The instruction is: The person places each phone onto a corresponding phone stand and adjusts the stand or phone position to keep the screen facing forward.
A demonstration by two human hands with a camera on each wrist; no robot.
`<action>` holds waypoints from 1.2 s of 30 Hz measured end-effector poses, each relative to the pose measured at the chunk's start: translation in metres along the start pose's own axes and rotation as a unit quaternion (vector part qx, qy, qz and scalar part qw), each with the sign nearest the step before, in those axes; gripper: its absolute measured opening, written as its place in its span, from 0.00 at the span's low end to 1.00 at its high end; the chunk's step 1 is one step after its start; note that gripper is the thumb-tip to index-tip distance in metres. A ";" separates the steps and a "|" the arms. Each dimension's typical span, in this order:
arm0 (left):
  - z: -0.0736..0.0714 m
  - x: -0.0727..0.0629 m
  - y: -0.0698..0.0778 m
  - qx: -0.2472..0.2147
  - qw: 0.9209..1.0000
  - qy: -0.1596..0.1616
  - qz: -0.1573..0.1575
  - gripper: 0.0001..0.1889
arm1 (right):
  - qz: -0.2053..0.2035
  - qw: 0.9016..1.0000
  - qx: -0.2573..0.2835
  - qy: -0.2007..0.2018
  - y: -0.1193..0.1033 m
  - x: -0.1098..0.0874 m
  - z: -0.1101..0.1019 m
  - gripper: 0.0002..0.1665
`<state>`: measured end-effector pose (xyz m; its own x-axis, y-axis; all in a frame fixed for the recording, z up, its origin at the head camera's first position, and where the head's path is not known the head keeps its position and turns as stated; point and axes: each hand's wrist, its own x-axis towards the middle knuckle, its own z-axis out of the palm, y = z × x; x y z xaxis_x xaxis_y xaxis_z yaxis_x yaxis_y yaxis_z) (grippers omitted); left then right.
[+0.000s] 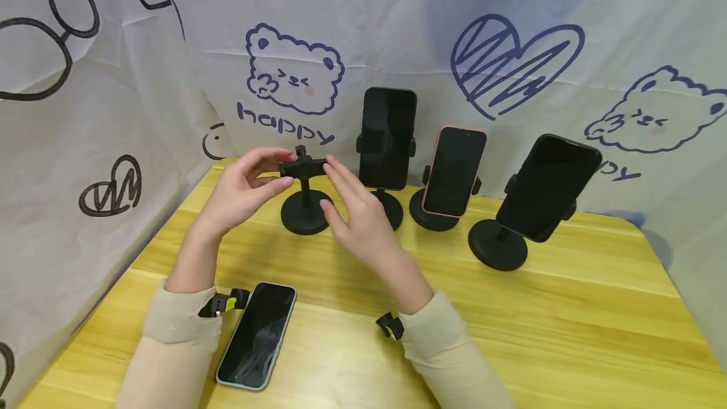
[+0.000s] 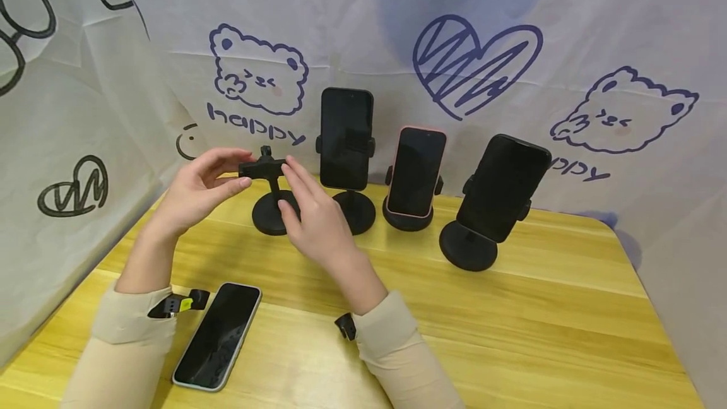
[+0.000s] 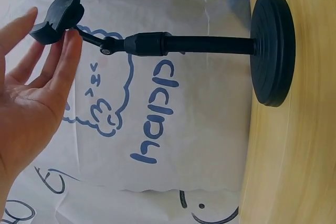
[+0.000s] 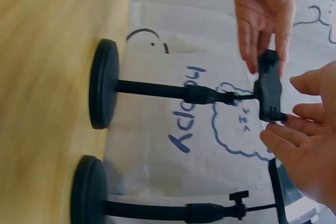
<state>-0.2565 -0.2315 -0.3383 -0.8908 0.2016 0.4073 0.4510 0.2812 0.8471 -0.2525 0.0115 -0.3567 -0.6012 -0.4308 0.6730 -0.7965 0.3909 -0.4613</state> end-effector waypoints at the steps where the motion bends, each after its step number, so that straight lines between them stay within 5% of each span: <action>1: 0.000 0.000 0.000 0.003 1.000 0.002 0.001 0.21 | 0.004 1.000 -0.002 -0.009 0.000 0.000 0.001 0.33; 12: 0.000 0.000 -0.001 0.062 0.997 0.049 0.004 0.15 | 0.006 1.000 0.008 -0.005 0.001 -0.002 0.006 0.34; 24: 0.006 0.000 0.005 0.062 0.993 0.101 -0.019 0.15 | 0.010 0.999 0.031 0.003 0.004 -0.002 0.006 0.31; 36: 0.002 -0.002 0.007 0.054 0.996 0.069 -0.028 0.16 | -0.005 1.000 0.021 0.014 -0.002 -0.005 0.004 0.28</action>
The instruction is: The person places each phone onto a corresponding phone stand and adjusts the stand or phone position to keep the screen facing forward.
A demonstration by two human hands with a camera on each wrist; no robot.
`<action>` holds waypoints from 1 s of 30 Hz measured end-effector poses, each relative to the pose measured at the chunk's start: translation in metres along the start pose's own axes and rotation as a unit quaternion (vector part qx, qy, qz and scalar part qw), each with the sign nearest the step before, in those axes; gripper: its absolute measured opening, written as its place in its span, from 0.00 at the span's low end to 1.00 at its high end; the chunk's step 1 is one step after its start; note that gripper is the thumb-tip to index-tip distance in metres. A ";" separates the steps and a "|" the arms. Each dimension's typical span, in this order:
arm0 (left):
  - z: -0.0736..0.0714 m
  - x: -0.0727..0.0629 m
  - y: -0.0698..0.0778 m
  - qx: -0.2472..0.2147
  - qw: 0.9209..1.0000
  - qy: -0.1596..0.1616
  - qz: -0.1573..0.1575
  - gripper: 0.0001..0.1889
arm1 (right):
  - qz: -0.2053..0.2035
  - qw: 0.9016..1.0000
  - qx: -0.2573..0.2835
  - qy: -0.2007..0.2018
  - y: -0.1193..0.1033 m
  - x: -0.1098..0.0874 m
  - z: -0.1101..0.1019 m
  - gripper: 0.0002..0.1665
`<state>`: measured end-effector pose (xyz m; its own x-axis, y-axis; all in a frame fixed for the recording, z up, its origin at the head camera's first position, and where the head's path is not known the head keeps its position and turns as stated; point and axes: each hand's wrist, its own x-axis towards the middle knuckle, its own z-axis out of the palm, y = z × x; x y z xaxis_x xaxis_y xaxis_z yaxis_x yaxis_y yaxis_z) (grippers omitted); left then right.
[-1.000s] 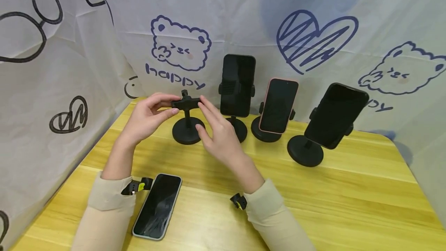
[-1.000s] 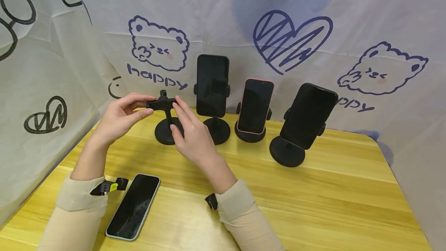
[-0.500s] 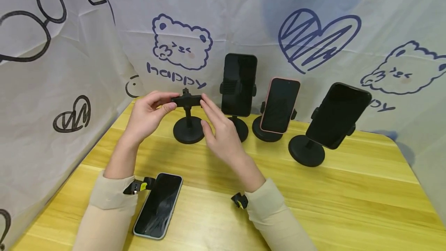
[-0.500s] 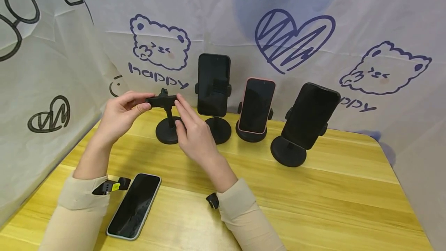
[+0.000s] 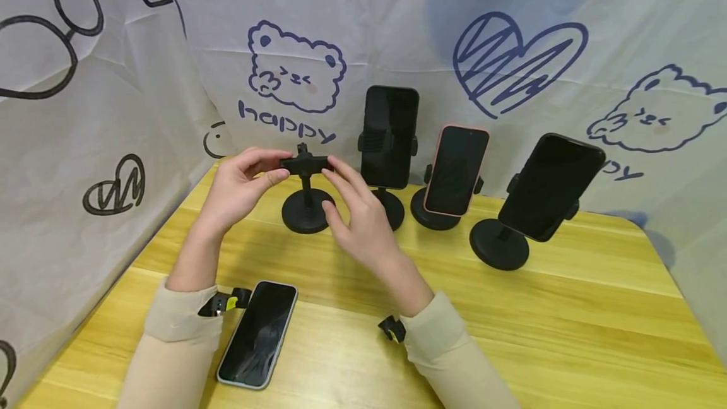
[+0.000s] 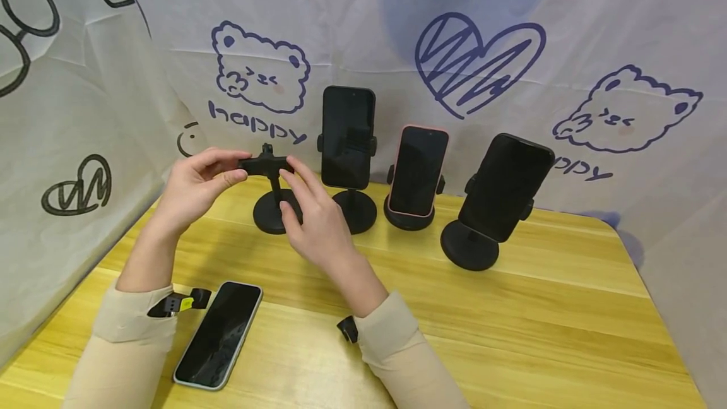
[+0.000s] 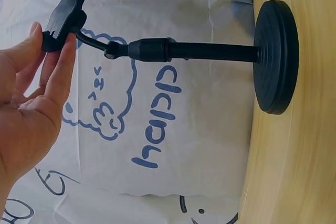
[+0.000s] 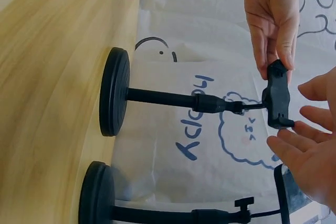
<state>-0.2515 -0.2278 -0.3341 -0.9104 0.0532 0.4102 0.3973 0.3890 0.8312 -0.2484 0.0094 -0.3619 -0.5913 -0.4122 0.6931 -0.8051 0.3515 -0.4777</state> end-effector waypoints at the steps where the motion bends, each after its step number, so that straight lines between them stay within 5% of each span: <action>1: -0.001 0.000 0.000 -0.003 1.000 -0.004 -0.002 0.16 | -0.005 1.000 -0.005 0.001 -0.002 0.000 0.000 0.27; 9: -0.006 -0.001 -0.002 -0.001 0.999 -0.034 -0.007 0.17 | -0.035 0.997 -0.052 -0.042 -0.012 -0.005 0.005 0.22; 14: -0.010 -0.001 -0.003 -0.006 0.999 -0.042 -0.013 0.18 | -0.031 0.984 -0.060 -0.166 -0.014 -0.007 0.009 0.22; 17: -0.012 -0.001 -0.003 -0.010 0.999 -0.045 -0.018 0.18 | -0.013 0.960 -0.072 -0.269 -0.016 -0.008 0.013 0.24; 22: -0.014 -0.002 -0.002 -0.013 0.999 -0.049 -0.018 0.19 | 0.011 0.906 -0.125 -0.404 -0.020 -0.013 0.024 0.29; 26: -0.016 -0.002 -0.001 -0.012 0.999 -0.051 -0.013 0.19 | 0.008 0.871 -0.150 -0.468 -0.023 -0.021 0.035 0.35; 30: -0.017 -0.002 0.000 -0.006 0.999 -0.052 -0.015 0.19 | 0.002 0.853 -0.148 -0.501 -0.029 -0.029 0.046 0.41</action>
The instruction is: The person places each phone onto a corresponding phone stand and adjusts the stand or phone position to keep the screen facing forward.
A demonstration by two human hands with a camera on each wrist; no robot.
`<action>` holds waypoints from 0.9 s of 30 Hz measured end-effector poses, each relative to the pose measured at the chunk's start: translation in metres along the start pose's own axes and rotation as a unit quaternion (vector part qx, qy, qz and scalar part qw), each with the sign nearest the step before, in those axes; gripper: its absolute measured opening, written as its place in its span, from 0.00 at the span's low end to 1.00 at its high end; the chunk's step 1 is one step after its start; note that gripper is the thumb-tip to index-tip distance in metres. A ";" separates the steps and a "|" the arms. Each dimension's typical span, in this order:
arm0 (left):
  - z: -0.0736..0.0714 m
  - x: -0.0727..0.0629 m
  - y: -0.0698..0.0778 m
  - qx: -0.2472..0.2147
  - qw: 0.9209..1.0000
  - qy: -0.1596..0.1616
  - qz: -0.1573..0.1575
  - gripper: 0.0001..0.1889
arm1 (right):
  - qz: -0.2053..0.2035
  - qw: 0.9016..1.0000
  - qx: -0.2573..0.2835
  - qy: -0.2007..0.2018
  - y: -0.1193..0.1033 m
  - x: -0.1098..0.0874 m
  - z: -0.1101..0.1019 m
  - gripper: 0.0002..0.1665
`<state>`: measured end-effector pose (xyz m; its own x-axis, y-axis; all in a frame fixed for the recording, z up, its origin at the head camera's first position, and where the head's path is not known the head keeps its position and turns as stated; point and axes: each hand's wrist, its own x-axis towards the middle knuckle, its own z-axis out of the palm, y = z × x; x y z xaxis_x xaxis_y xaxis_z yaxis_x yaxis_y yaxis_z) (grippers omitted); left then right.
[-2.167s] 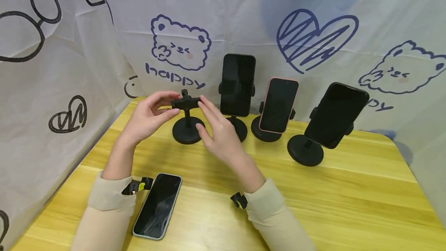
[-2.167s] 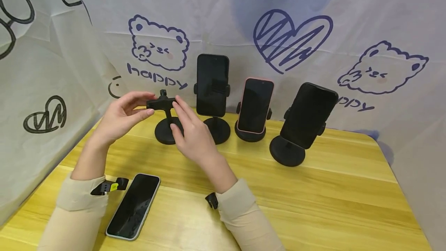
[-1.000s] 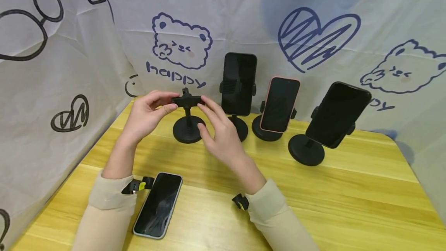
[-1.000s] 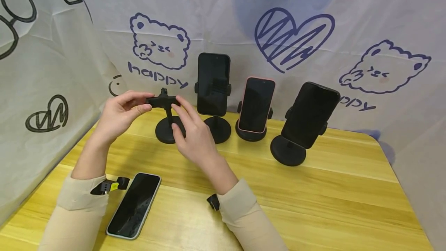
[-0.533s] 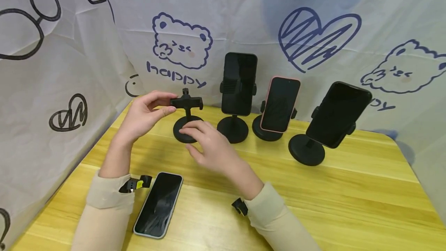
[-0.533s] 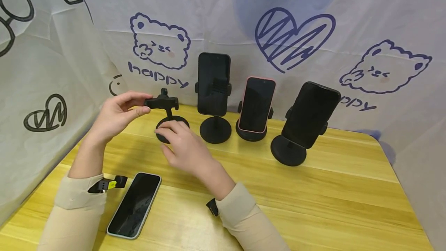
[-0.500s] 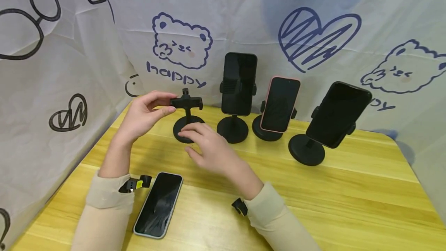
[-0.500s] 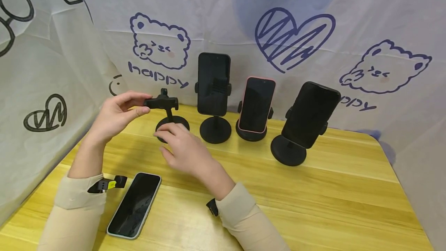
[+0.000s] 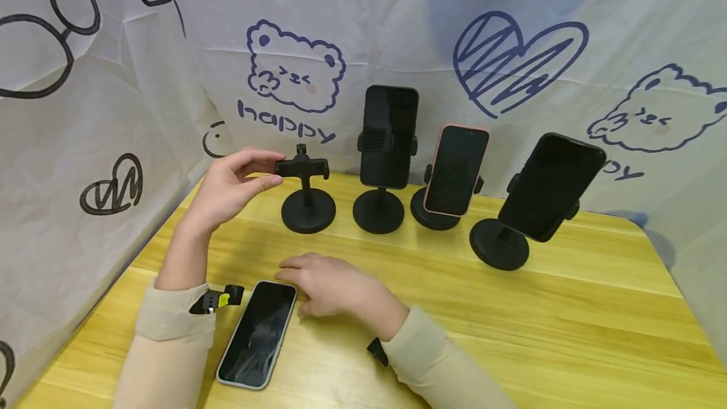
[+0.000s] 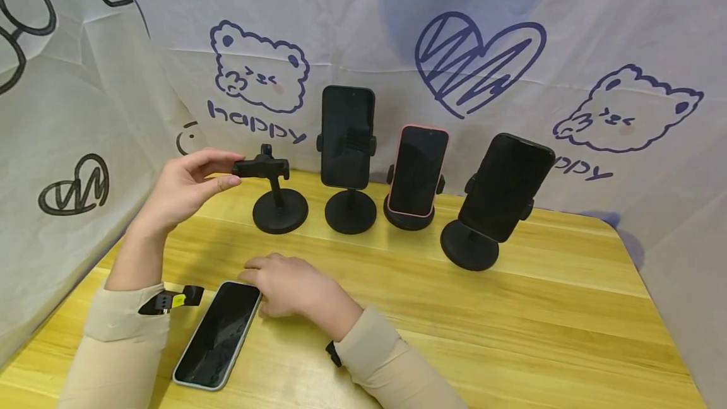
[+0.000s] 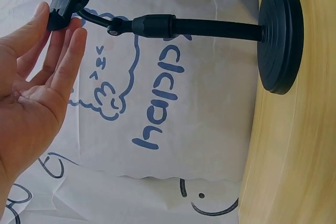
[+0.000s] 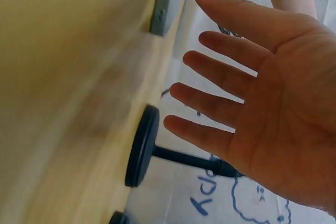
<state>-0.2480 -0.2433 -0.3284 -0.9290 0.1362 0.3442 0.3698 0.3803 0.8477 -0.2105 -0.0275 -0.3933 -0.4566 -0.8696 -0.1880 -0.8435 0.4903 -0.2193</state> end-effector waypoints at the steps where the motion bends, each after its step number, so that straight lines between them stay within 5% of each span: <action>1: 0.000 0.000 0.000 0.002 1.000 0.000 -0.001 0.19 | -0.003 1.000 -0.002 -0.008 -0.003 0.001 0.002 0.43; 8: 0.000 0.001 0.002 0.006 1.000 -0.002 -0.006 0.19 | -0.037 0.998 -0.035 -0.046 -0.019 0.007 0.012 0.52; 27: 0.002 0.001 0.006 0.020 0.999 0.005 -0.027 0.18 | -0.068 0.992 -0.020 -0.103 -0.033 0.020 0.013 0.50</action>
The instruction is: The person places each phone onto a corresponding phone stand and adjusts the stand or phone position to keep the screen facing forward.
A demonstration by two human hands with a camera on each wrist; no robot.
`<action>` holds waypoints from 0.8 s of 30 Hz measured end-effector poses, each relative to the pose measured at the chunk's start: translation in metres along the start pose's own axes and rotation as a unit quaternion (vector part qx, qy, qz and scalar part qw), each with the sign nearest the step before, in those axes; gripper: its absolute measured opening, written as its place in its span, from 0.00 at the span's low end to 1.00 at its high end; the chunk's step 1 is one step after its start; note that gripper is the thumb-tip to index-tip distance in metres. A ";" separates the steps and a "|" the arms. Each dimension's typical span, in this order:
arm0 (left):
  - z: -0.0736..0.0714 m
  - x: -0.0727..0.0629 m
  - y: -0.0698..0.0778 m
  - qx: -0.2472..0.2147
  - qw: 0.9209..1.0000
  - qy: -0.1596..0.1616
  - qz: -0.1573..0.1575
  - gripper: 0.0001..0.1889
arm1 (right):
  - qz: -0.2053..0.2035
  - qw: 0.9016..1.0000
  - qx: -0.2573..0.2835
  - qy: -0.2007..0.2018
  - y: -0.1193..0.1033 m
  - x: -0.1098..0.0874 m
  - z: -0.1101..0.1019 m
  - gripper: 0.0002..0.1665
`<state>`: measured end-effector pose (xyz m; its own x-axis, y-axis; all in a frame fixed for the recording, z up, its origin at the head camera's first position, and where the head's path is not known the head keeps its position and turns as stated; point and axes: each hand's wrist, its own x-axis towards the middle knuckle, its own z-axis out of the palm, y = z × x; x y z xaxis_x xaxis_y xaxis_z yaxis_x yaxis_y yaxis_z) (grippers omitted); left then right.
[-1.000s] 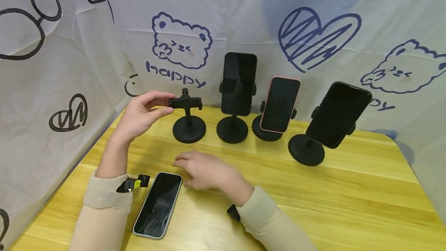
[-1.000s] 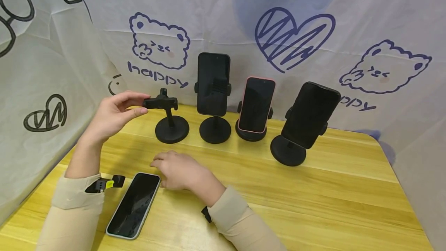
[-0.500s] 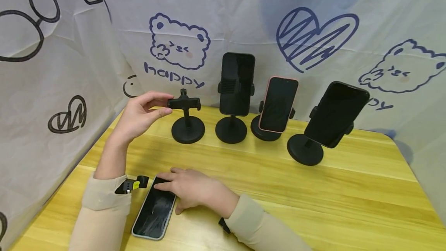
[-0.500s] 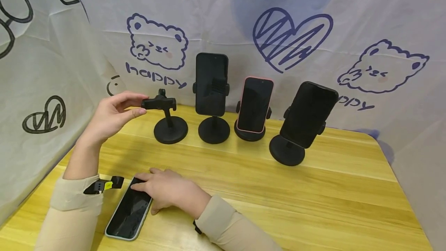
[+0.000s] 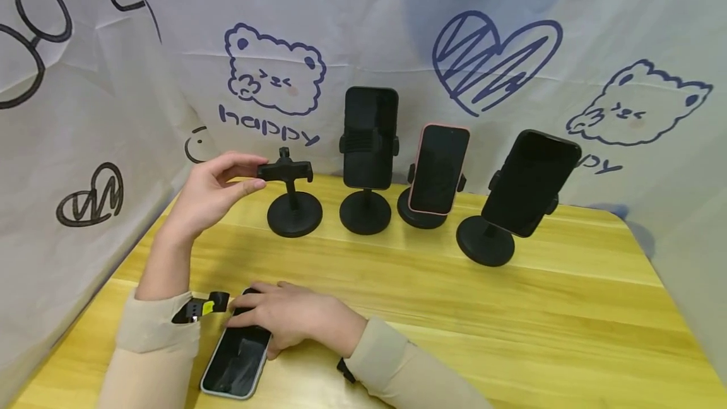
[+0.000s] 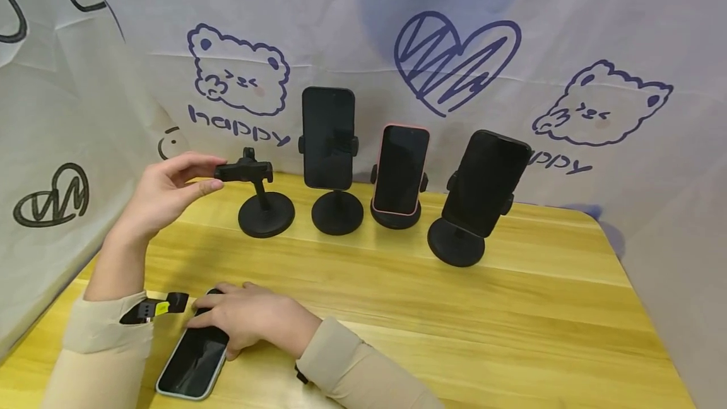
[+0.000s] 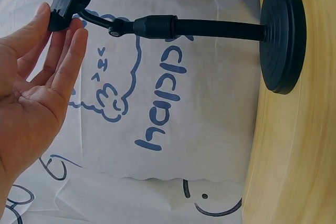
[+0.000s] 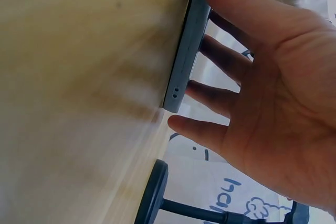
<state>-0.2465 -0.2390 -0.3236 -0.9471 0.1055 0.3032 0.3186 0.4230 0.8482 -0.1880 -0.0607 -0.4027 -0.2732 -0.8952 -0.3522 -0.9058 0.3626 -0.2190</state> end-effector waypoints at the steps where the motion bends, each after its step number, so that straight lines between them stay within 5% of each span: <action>1: 0.000 -0.001 0.000 0.001 1.000 0.001 0.000 0.18 | -0.003 1.000 -0.003 0.004 0.000 0.000 0.001 0.50; 24: -0.002 -0.001 -0.001 0.008 1.000 0.002 -0.001 0.18 | 0.031 0.997 -0.025 0.067 0.016 -0.019 -0.007 0.45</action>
<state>-0.2459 -0.2412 -0.3242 -0.9475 0.1017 0.3030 0.3162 0.4380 0.8415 -0.1996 -0.0400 -0.3930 -0.3678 -0.8990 -0.2379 -0.8997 0.4087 -0.1534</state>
